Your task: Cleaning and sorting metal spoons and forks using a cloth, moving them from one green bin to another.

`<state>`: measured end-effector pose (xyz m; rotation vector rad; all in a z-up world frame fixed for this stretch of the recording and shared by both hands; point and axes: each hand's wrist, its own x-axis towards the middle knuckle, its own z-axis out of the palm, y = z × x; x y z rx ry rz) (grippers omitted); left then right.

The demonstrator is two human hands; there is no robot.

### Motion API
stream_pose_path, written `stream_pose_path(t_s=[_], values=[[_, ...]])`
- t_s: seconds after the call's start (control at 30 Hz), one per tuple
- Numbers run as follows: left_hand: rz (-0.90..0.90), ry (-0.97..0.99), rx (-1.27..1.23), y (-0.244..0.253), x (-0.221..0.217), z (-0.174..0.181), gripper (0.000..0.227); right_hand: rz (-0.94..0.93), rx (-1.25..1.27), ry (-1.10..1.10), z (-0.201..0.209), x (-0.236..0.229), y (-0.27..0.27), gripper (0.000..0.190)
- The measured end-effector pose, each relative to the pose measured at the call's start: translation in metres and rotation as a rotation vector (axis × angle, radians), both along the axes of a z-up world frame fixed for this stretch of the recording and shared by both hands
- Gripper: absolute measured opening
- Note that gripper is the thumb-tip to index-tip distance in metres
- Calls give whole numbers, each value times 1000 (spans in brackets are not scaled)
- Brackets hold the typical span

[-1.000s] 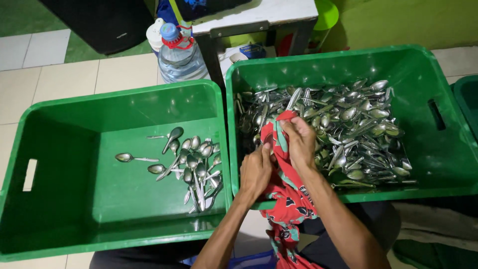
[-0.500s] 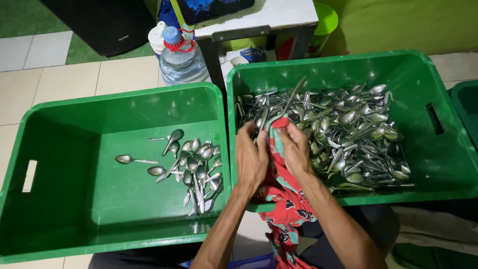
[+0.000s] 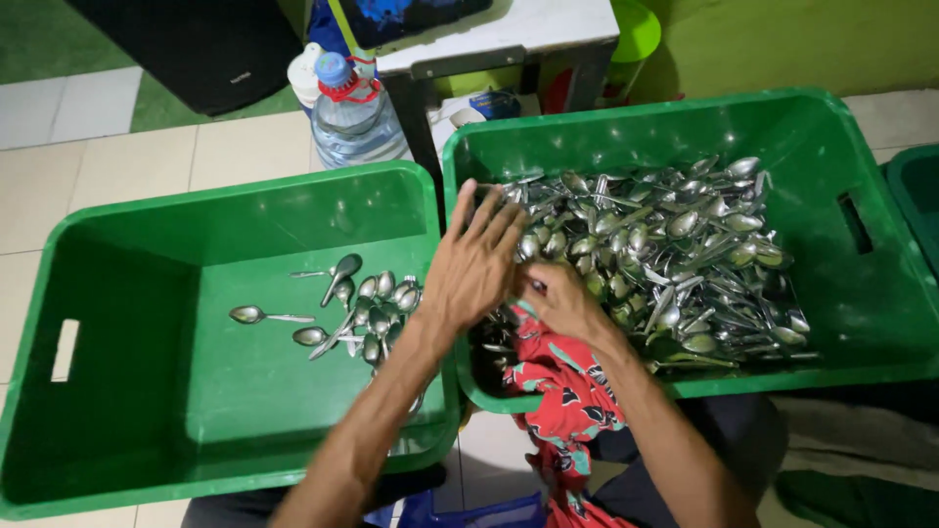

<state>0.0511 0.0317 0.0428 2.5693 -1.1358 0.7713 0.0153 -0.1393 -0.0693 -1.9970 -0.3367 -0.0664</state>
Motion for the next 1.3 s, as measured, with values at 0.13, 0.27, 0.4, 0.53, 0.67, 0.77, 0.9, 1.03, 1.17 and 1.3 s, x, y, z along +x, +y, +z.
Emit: stream_pose_path(t_s=[0.13,0.27,0.4,0.53,0.67,0.77,0.9,1.03,1.17,1.3], values=[[23,28,402,39,20,-20,32,35,-100,-52,15,1,-11,13],[151,299,323,60,2,-39,25,-113,-77,-81,17,2,-12,12],[388,821,185,51,-15,-67,43,-370,243,-11,-8,14,-8,16],[469,1017,-80,-2,-52,-32,28,-459,432,50,0,14,-9,18],[412,1133,-368,-32,-80,-18,32,-513,404,100,-1,14,-12,25],[388,1162,-469,-35,-84,-24,30,-605,281,86,3,11,-9,20],[384,1137,-690,-42,-88,-21,31,-703,458,164,19,2,-4,53],[440,1107,-906,-43,-74,-30,30,-668,321,640,58,2,14,96],[389,1073,-667,-36,-59,-41,39,-443,322,325,37,6,7,34],[511,976,-643,-7,-40,-3,51,-426,465,393,74,1,15,23]])
